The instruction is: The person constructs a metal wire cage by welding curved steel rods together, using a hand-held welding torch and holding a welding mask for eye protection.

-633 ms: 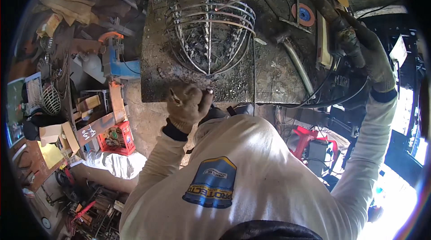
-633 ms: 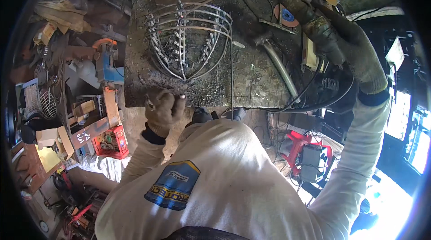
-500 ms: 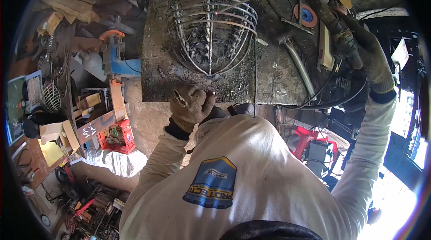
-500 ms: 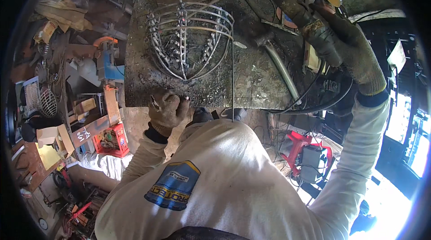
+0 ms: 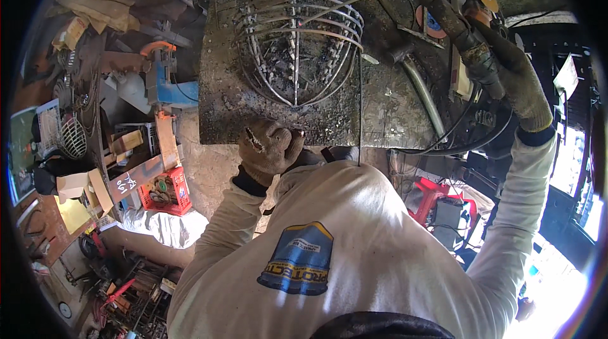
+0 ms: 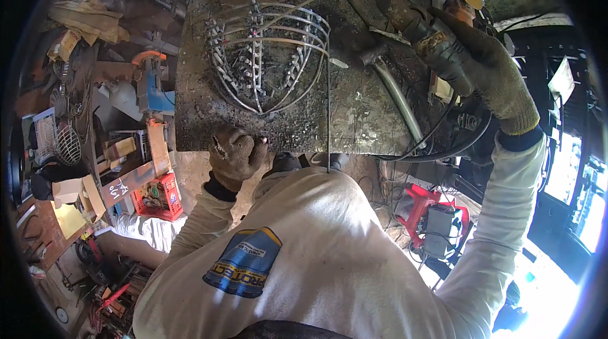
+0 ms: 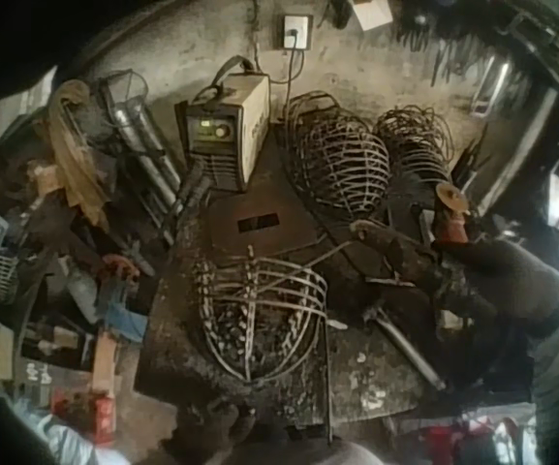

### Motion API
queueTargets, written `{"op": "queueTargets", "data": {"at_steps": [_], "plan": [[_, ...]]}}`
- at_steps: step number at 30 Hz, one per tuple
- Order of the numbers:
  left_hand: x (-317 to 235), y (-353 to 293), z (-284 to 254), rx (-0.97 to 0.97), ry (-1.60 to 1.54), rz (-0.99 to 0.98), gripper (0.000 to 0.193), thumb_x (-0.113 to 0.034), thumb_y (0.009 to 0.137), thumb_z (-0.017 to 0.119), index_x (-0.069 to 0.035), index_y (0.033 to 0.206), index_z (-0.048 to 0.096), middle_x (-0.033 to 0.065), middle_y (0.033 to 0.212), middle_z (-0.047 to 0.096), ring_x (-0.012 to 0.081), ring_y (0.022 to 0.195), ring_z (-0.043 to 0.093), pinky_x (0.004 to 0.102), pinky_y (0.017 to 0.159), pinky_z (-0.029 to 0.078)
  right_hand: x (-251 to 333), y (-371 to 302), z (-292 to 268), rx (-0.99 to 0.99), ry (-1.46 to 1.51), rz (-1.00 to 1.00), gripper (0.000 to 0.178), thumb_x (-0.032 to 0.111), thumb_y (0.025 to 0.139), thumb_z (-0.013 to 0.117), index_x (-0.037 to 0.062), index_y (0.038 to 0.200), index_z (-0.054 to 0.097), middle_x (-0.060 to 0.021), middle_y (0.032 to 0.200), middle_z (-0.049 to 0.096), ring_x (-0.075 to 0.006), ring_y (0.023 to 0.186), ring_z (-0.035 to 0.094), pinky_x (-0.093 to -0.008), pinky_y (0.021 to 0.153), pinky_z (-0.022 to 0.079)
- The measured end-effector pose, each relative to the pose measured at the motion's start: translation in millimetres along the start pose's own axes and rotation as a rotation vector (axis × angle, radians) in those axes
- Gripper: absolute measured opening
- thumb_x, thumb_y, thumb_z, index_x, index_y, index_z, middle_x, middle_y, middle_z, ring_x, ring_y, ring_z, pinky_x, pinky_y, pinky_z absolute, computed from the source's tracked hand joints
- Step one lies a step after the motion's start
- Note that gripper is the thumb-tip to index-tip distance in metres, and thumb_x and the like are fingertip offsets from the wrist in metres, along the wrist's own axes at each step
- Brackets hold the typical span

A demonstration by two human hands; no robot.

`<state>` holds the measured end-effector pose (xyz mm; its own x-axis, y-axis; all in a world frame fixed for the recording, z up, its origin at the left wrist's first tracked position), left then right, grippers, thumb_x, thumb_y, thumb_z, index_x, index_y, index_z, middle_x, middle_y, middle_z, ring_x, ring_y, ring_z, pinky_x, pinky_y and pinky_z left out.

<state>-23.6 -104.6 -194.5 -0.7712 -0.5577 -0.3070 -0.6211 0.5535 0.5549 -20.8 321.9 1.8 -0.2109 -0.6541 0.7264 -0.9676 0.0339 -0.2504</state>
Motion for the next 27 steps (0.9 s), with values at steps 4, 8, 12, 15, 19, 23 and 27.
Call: {"op": "queueTargets", "data": {"at_steps": [4,8,12,15,19,23,27], "plan": [[-1,-1,-1,0.055,0.017,-0.023,0.029,-0.029,0.078,0.078,-0.015,0.063,0.058,0.0043,0.069,0.059,0.0263,0.066,0.061,0.0413,0.061,0.048,5,-1,4,0.000,-0.019,-0.019,0.060,0.028,0.094,0.073,0.0083,0.146,0.052,-0.0094,0.126,0.068,-0.0133,0.110,0.062,-0.0312,0.100,0.047],[-1,0,-2,0.086,0.009,-0.038,0.029,-0.029,0.077,0.078,-0.015,0.062,0.058,0.0050,0.070,0.061,0.0268,0.065,0.061,0.0412,0.060,0.048,7,-2,7,0.015,0.045,-0.036,0.059,0.028,0.094,0.072,0.0079,0.146,0.052,-0.0094,0.125,0.068,-0.0135,0.110,0.062,-0.0307,0.099,0.047],[-3,3,-2,0.028,0.016,-0.039,0.033,-0.030,0.078,0.078,-0.014,0.059,0.056,0.0054,0.068,0.060,0.0270,0.064,0.060,0.0411,0.057,0.046,6,1,8,-0.013,-0.016,-0.033,0.057,0.026,0.095,0.071,0.0076,0.146,0.052,-0.0096,0.124,0.069,-0.0127,0.107,0.062,-0.0304,0.097,0.048],[0,-6,-1,0.118,0.013,-0.060,0.022,-0.029,0.078,0.078,-0.014,0.072,0.064,0.0059,0.075,0.063,0.0264,0.069,0.064,0.0412,0.058,0.050,3,2,10,-0.020,0.005,-0.026,0.053,0.024,0.096,0.069,0.0062,0.144,0.054,-0.0100,0.122,0.069,-0.0125,0.105,0.063,-0.0298,0.095,0.049],[4,-37,12,0.279,0.044,-0.125,0.032,-0.037,0.087,0.066,-0.012,0.107,0.061,0.0071,0.093,0.063,0.0243,0.093,0.061,0.0456,0.080,0.050,7,-9,6,-0.089,0.012,-0.052,0.049,0.022,0.097,0.068,0.0036,0.141,0.056,-0.0101,0.119,0.069,-0.0126,0.104,0.063,-0.0286,0.094,0.050],[19,-91,31,0.266,0.287,0.155,0.044,-0.039,0.095,0.057,-0.010,0.129,0.060,0.0081,0.107,0.064,0.0204,0.107,0.060,0.0474,0.091,0.052,1,4,8,-0.046,0.069,-0.108,0.047,0.020,0.097,0.067,0.0024,0.139,0.057,-0.0101,0.120,0.069,-0.0127,0.104,0.064,-0.0279,0.093,0.050],[-7,3,-7,0.152,-0.051,-0.092,0.016,-0.023,0.090,0.065,-0.008,0.084,0.067,0.0084,0.077,0.063,0.0271,0.072,0.063,0.0400,0.063,0.049,-7,-7,7,-0.105,0.144,-0.139,0.044,0.017,0.097,0.066,0.0012,0.138,0.057,-0.0101,0.120,0.069,-0.0129,0.104,0.064,-0.0272,0.092,0.051]]}}
Point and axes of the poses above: each hand's wrist, its own y-axis towards the middle knuckle, its own z-axis out of the palm, x = y × z, the point moved 1 cm from there along y, towards the middle knuckle
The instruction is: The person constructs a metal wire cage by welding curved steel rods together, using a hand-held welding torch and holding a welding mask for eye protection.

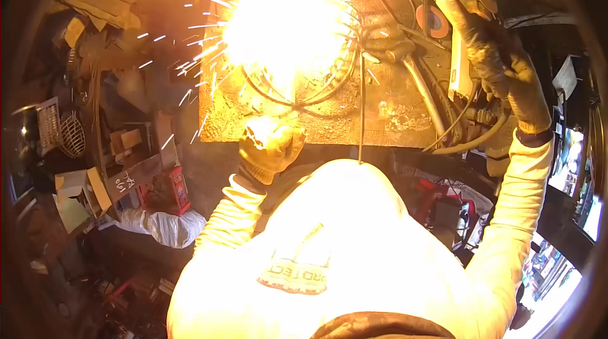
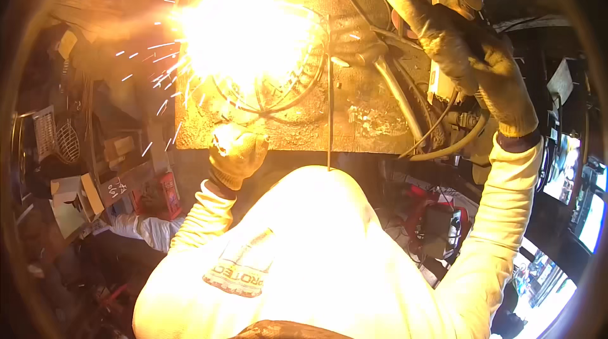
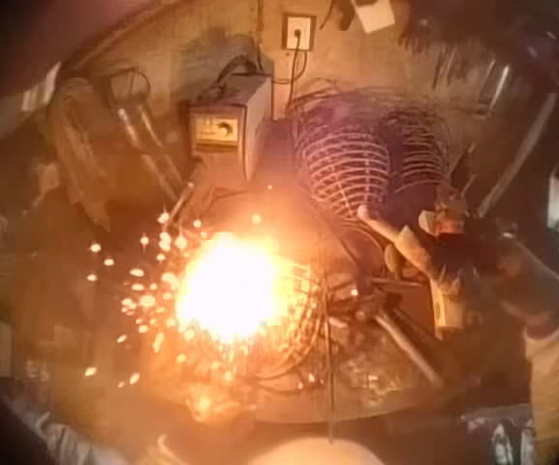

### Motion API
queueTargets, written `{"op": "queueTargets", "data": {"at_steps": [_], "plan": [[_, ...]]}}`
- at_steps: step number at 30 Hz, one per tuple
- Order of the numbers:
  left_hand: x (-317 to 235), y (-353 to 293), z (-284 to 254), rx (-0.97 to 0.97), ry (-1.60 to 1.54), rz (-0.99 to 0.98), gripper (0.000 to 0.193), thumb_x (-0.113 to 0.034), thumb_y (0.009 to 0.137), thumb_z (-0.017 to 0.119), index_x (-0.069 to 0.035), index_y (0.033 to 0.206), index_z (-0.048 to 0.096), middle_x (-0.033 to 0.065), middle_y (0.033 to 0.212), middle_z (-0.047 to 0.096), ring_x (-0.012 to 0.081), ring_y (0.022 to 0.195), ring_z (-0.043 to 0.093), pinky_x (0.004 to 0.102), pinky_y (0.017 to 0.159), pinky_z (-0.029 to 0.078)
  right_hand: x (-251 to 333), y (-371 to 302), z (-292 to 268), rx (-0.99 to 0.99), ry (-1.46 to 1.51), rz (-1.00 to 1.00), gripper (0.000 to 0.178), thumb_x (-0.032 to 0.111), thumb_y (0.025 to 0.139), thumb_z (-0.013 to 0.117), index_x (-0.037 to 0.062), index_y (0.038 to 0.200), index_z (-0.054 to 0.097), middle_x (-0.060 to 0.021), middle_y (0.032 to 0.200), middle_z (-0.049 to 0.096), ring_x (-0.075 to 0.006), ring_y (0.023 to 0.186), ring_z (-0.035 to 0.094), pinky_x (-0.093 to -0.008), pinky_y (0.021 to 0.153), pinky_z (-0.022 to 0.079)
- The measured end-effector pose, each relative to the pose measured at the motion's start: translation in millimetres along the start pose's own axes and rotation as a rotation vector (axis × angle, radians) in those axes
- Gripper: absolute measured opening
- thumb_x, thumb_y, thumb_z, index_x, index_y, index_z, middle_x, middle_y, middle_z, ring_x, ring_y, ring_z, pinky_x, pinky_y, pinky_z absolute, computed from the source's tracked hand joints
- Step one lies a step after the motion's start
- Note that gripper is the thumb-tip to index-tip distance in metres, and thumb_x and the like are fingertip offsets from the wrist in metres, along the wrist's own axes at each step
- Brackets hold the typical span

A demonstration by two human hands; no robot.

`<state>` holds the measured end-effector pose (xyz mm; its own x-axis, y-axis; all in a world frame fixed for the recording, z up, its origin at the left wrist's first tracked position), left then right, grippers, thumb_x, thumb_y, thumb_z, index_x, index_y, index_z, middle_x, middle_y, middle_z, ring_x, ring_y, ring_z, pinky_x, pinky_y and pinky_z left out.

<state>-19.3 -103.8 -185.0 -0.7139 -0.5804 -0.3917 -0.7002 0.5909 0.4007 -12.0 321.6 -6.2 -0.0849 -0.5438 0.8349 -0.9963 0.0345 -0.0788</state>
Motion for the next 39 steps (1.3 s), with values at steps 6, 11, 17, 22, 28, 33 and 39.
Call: {"op": "queueTargets", "data": {"at_steps": [6,11,17,22,28,33,39], "plan": [[11,-18,21,-0.146,0.037,0.072,0.017,-0.023,0.081,0.077,-0.013,0.077,0.063,0.0023,0.076,0.063,0.0264,0.065,0.061,0.0429,0.065,0.049,3,-9,-4,-0.054,0.136,-0.052,0.041,0.014,0.098,0.064,-0.0005,0.135,0.058,-0.0100,0.120,0.068,-0.0130,0.105,0.065,-0.0262,0.091,0.051],[21,-37,37,-0.247,0.233,0.172,0.020,-0.026,0.080,0.080,-0.014,0.084,0.064,0.0037,0.086,0.063,0.0257,0.075,0.065,0.0442,0.070,0.051,-3,-6,-2,0.000,-0.047,-0.095,0.038,0.011,0.098,0.062,-0.0012,0.134,0.058,-0.0103,0.122,0.067,-0.0132,0.105,0.065,-0.0258,0.091,0.052],[19,-27,30,-0.261,0.081,0.136,0.021,-0.025,0.079,0.080,-0.013,0.078,0.063,0.0079,0.086,0.061,0.0271,0.075,0.065,0.0425,0.067,0.051,-38,-2,-19,0.024,-0.250,0.058,0.039,0.011,0.099,0.060,0.0014,0.137,0.057,-0.0105,0.123,0.068,-0.0132,0.109,0.064,-0.0277,0.092,0.052],[17,-21,24,-0.280,0.093,0.149,0.021,-0.023,0.077,0.079,-0.013,0.071,0.061,0.0064,0.078,0.059,0.0282,0.070,0.061,0.0418,0.064,0.049,-2,1,2,0.079,-0.072,0.082,0.046,0.015,0.100,0.061,0.0047,0.143,0.053,-0.0129,0.124,0.068,-0.0151,0.109,0.064,-0.0294,0.096,0.050],[12,-12,13,-0.126,0.070,0.071,0.021,-0.029,0.079,0.078,-0.016,0.076,0.062,0.0028,0.079,0.059,0.0271,0.074,0.062,0.0437,0.071,0.051,-3,2,0,0.080,-0.172,0.063,0.046,0.016,0.100,0.059,0.0081,0.146,0.052,-0.0134,0.126,0.067,-0.0159,0.112,0.063,-0.0307,0.099,0.048],[13,-9,12,-0.094,0.057,0.086,0.026,-0.028,0.079,0.077,-0.015,0.068,0.057,0.0054,0.081,0.061,0.0261,0.071,0.062,0.0402,0.063,0.049,-16,6,-3,0.092,-0.271,0.169,0.059,0.015,0.094,0.070,-0.0023,0.146,0.047,-0.0092,0.127,0.065,-0.0133,0.110,0.061,-0.0270,0.097,0.048],[13,-13,12,-0.067,0.013,0.047,0.019,-0.027,0.081,0.074,-0.013,0.078,0.062,0.0072,0.080,0.061,0.0292,0.074,0.062,0.0427,0.065,0.048,5,-4,7,0.291,0.562,0.291,0.042,0.011,0.097,0.061,0.0036,0.138,0.057,-0.0111,0.122,0.069,-0.0184,0.106,0.066,-0.0313,0.093,0.051]]}}
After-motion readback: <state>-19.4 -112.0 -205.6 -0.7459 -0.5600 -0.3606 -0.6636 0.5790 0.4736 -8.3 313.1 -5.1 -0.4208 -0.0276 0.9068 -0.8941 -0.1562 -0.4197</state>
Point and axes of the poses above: each hand's wrist, its own y-axis towards the middle knuckle, its own z-axis out of the palm, x = y × z, the point moved 1 cm from there along y, towards the middle knuckle
